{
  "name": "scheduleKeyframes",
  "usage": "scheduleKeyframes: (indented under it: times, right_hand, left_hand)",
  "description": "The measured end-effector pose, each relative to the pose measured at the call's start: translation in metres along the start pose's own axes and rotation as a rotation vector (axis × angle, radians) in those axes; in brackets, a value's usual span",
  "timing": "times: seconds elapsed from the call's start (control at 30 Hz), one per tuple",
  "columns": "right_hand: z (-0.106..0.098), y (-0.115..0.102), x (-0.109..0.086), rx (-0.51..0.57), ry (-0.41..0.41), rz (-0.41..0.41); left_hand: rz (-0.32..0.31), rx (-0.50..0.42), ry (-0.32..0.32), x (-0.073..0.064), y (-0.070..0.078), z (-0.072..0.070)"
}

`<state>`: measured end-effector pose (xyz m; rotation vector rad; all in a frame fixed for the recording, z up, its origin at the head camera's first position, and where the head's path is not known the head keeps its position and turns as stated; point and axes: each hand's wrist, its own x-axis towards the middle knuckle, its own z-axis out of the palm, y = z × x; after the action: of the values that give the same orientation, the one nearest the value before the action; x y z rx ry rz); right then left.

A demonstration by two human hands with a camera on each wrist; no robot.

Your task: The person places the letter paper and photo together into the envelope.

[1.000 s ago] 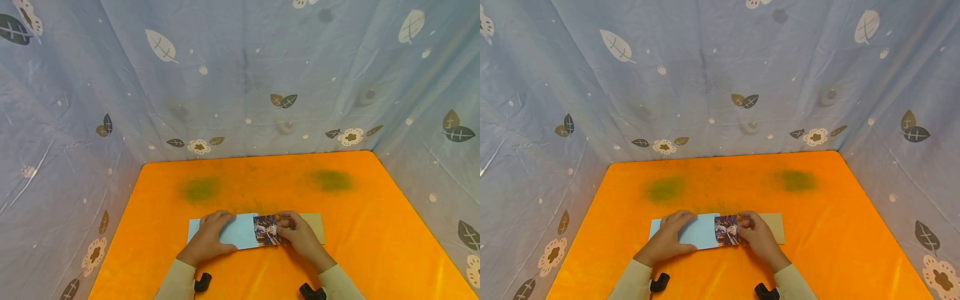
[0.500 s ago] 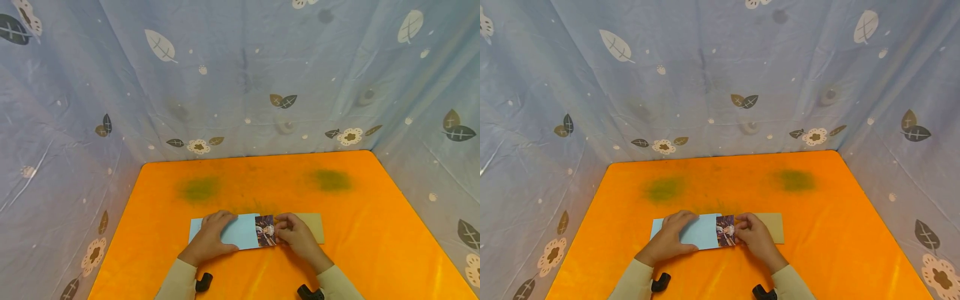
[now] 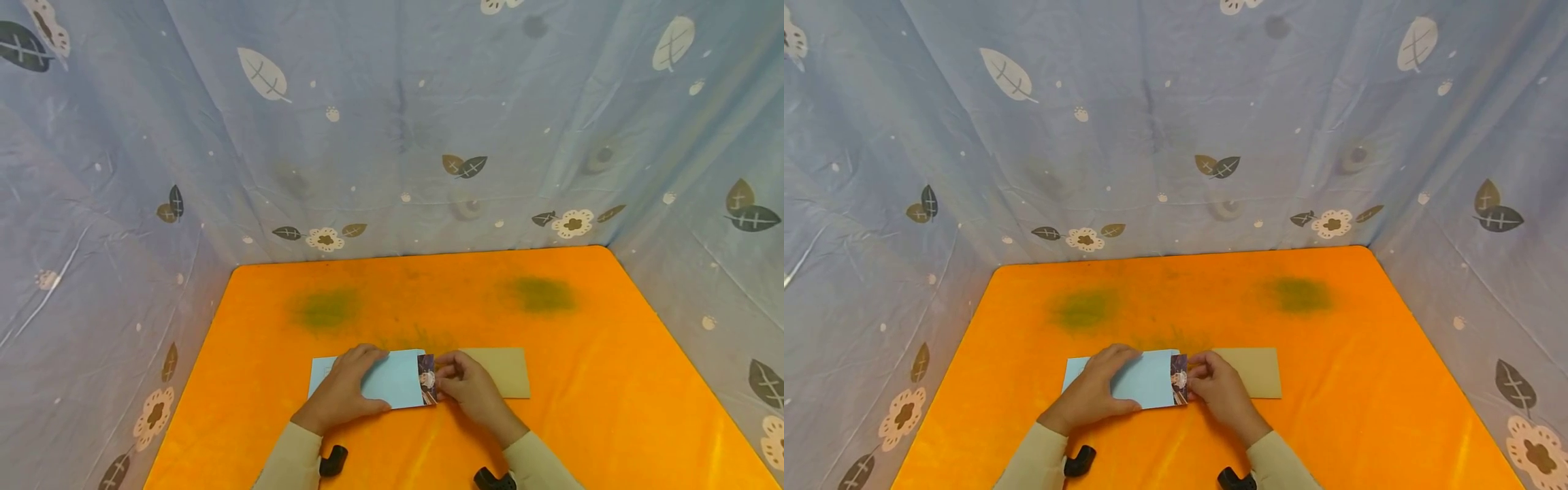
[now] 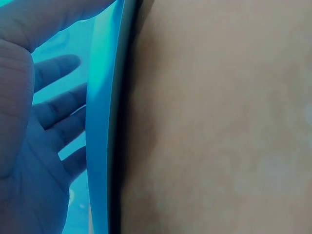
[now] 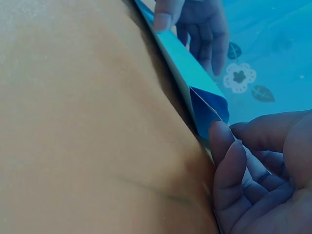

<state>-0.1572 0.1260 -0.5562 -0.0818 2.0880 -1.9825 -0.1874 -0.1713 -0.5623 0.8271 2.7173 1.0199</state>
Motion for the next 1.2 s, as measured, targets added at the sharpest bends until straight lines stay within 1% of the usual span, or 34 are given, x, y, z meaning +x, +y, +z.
scheduleKeyframes:
  times: [0.43,0.57,0.7,0.87,0.97,1.2]
  right_hand:
    - [0.013,0.001,0.005,-0.044,0.003,-0.022]
    - [0.014,0.001,0.006,-0.061,0.007,-0.010]
    - [0.013,-0.001,0.003,-0.065,0.017,0.016]
    - [0.009,-0.004,-0.002,-0.081,0.014,0.037]
    - [0.007,-0.004,-0.003,-0.058,-0.001,0.050]
    - [0.007,-0.006,-0.001,0.024,-0.029,0.088]
  left_hand:
    - [0.003,-0.004,-0.010,0.001,0.000,0.001]
    - [-0.005,-0.005,-0.016,0.001,-0.001,0.002]
    - [-0.021,0.026,-0.020,-0.002,-0.004,0.002]
    - [-0.052,0.073,-0.011,-0.007,-0.006,-0.002]
    - [-0.049,0.082,-0.002,-0.007,-0.006,-0.004]
    - [-0.038,0.077,-0.016,-0.004,-0.005,-0.004]
